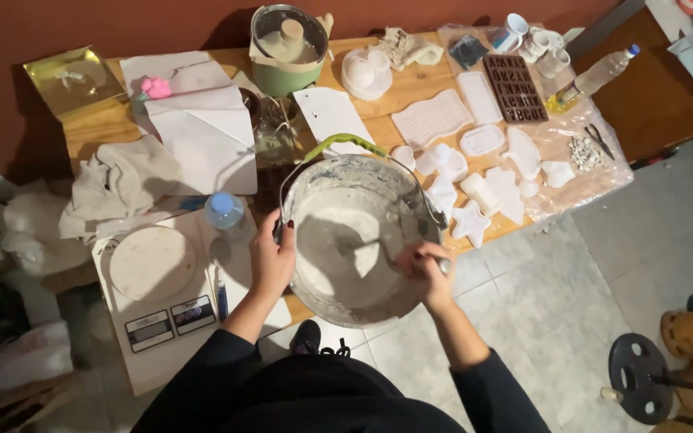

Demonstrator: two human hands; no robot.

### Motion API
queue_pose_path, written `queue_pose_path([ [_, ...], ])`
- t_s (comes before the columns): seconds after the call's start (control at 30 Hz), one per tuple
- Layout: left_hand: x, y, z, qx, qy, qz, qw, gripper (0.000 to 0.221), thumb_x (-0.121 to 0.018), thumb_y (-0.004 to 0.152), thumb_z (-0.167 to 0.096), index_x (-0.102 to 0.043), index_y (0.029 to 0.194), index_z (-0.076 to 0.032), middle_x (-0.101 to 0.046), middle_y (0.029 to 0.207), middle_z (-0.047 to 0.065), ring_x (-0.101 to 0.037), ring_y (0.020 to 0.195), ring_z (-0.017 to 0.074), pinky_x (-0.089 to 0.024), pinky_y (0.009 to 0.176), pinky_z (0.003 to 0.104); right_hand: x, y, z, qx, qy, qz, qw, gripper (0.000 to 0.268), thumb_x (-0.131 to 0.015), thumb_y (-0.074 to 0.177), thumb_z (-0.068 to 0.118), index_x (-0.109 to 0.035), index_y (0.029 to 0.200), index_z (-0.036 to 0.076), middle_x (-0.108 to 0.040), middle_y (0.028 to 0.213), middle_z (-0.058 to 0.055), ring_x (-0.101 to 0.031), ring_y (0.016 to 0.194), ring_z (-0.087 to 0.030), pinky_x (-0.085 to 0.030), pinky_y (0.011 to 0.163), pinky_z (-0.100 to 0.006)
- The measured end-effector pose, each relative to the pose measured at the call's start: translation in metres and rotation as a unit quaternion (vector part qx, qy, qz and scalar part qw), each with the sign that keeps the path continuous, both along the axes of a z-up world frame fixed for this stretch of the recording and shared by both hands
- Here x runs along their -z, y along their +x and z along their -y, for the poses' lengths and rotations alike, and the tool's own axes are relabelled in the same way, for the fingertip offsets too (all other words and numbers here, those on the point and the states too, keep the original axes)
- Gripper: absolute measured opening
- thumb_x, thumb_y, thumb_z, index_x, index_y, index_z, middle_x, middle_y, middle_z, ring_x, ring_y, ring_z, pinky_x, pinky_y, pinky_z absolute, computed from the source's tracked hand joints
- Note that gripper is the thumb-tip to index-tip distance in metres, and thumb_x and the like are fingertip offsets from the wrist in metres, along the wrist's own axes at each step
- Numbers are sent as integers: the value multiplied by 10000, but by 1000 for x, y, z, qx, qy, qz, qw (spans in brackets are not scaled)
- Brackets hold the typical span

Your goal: Stirring a white mixture in a large bucket at a production workbench.

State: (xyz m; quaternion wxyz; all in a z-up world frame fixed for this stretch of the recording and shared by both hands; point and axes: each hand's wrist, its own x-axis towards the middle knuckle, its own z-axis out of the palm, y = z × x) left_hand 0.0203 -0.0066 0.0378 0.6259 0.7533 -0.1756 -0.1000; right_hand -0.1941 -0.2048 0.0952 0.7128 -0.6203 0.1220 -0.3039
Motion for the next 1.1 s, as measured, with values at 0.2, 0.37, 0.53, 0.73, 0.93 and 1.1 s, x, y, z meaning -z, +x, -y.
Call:
queue_pose_path([
  [0.2,-5,1,-1,7,16,5,1000,353,-620,984,-140,-632,1315,-20,-748,1087,208,-739,976,330,-557,837,392,-43,-22,4,44,14,-115,992,194,-471,785,51,-608,784,-86,-642,674,-183,-558,541,-236,-409,482,-314],
  [0.37,-8,6,-5,30,53,-11,998,360,-614,982,-168,-623,1309,-15,-739,1097,217,-723,1005,355,-548,854,414,-44,41,22,52,21,-42,998,149,-493,823,39,-601,817,-64,-619,707,-163,-526,555,-201,-403,493,-301],
  [0.53,-6,6,-5,41,47,-32,998,361,-603,982,-183,-624,1304,-20,-740,1097,214,-728,1004,354,-550,855,418,-4,105,-2,-22,42,69,996,88,-523,832,-3,-600,858,-36,-635,806,-175,-617,693,-281,-526,635,-382],
  [0.73,-9,6,-6,53,46,-32,997,351,-599,991,-176,-618,1305,-21,-734,1101,217,-718,1006,367,-546,846,425,-7,44,-16,-113,9,42,993,55,-523,879,31,-536,886,-21,-594,749,-128,-535,656,-223,-464,624,-334],
  [0.93,0,7,-4,44,33,3,999,345,-604,987,-167,-624,1298,-18,-734,1103,221,-713,1020,375,-548,860,426,-27,-18,3,-152,-32,12,988,82,-523,907,47,-510,847,-8,-598,734,-126,-543,662,-226,-474,702,-371],
  [1.1,3,8,-3,53,48,-20,997,375,-595,987,-171,-605,1330,-19,-726,1125,218,-711,1026,368,-542,869,426,-61,15,27,-98,10,-92,991,94,-532,800,41,-574,791,-43,-627,705,-179,-557,581,-219,-451,512,-329],
])
